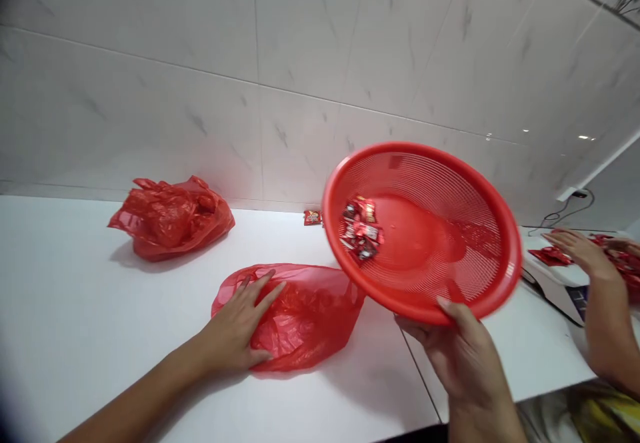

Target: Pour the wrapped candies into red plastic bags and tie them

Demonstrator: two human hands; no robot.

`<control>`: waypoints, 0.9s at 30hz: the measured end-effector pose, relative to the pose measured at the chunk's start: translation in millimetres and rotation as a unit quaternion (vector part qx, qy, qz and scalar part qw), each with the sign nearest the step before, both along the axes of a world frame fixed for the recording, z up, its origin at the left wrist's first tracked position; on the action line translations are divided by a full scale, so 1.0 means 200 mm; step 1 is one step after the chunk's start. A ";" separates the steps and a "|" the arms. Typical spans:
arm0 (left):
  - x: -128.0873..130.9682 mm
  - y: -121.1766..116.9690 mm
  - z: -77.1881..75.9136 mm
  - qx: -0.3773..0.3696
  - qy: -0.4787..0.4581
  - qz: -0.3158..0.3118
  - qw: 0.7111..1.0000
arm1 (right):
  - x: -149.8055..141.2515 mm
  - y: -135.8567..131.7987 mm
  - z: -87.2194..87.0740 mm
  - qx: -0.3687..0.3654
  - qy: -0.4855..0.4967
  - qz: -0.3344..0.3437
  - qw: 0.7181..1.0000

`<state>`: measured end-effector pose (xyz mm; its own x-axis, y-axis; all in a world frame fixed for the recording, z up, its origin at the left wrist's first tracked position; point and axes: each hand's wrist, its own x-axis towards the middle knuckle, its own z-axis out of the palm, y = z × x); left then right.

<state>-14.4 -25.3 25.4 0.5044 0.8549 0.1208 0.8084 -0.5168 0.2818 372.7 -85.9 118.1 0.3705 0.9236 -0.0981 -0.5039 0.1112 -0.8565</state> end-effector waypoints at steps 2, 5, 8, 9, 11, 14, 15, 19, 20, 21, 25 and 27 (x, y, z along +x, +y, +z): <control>-0.02 0.02 -0.01 0.002 0.007 0.007 1.000 | -0.19 0.11 0.06 0.012 0.005 0.065 0.998; -0.06 0.06 -0.02 0.016 0.006 0.024 1.000 | -0.45 0.28 0.04 0.035 0.015 0.147 0.988; -0.12 0.10 -0.01 0.031 -0.006 0.039 0.999 | -0.64 0.44 -0.07 0.067 0.008 0.205 0.976; -0.14 0.11 0.00 0.036 -0.013 0.042 0.998 | -0.69 0.50 -0.13 0.076 0.002 0.211 0.974; -0.17 0.13 0.02 0.042 -0.030 0.046 0.998 | -0.74 0.59 -0.26 0.080 -0.031 0.203 0.975; -0.20 0.14 0.04 0.038 -0.038 0.058 0.997 | -0.73 0.68 -0.45 0.055 -0.129 0.155 0.978; -0.20 0.15 0.05 0.036 -0.036 0.066 0.996 | -0.71 0.70 -0.49 0.049 -0.158 0.135 0.977; -0.20 0.15 0.04 0.061 -0.038 0.086 0.994 | -0.65 0.71 -0.57 0.041 -0.205 0.083 0.974; -0.20 0.16 0.03 0.076 -0.044 0.091 0.992 | -0.64 0.71 -0.58 0.040 -0.210 0.075 0.974; -0.20 0.16 0.01 0.089 -0.050 0.097 0.990 | -0.64 0.71 -0.58 0.041 -0.216 0.066 0.973; -0.22 0.19 -0.05 0.104 -0.069 0.132 0.983 | -0.64 0.71 -0.61 0.059 -0.237 0.027 0.969; -0.22 0.21 -0.06 0.093 -0.069 0.141 0.983 | -0.64 0.71 -0.63 0.078 -0.250 0.015 0.965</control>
